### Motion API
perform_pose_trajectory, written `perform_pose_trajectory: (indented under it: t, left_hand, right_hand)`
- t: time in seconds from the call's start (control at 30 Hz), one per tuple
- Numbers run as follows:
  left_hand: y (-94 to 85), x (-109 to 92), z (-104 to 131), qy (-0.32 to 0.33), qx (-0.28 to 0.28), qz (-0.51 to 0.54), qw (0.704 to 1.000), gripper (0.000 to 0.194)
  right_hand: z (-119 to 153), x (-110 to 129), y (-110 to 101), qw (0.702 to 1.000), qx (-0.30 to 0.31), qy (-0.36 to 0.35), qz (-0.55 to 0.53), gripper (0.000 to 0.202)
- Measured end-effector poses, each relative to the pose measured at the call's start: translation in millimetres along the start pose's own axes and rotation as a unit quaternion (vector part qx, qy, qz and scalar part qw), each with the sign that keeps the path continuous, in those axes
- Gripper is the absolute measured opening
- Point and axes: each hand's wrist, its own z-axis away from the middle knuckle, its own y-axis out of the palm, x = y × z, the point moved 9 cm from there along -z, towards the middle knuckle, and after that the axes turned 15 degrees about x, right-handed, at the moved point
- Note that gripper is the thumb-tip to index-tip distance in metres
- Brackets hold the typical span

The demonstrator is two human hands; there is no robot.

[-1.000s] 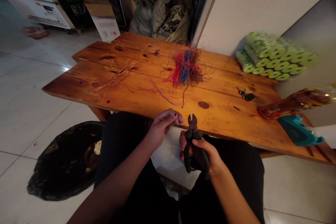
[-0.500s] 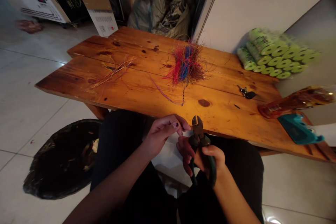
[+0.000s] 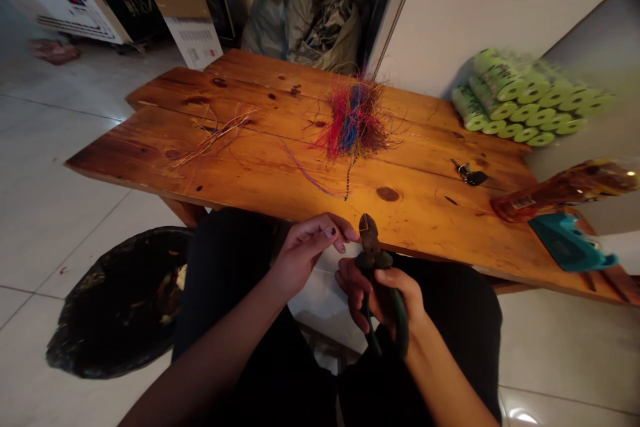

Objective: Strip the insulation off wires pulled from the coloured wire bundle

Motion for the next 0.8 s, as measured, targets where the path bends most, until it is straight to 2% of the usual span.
perform_pose_trajectory:
  t: [0.2,0.53,0.7,0.8]
  left_hand:
    - [-2.5,3.6,0.9,-0.015,-0.014,0.005,1.0,0.022]
    - [-2.8,4.7,2.4,-0.012,-0.013,0.022,1.0,0.022]
    - [-3.4,5.3,2.0,-0.014,-0.014,0.027,0.999,0.021]
    - [-4.2,1.4,1.5,0.004,-0.021,0.009,1.0,0.022]
  right_hand:
    - [-0.7,-2.9,1.6,0.999,0.037,-0.018,-0.008,0.025]
    - [-0.1,-6.9,1.1,1.0,0.03,-0.004,0.004,0.034]
    - [6.4,-5.1,-5.9,0.997,-0.009,0.024,0.07,0.03]
    - [8.9,4.2,-8.0,0.978,-0.047,0.06,0.196,0.023]
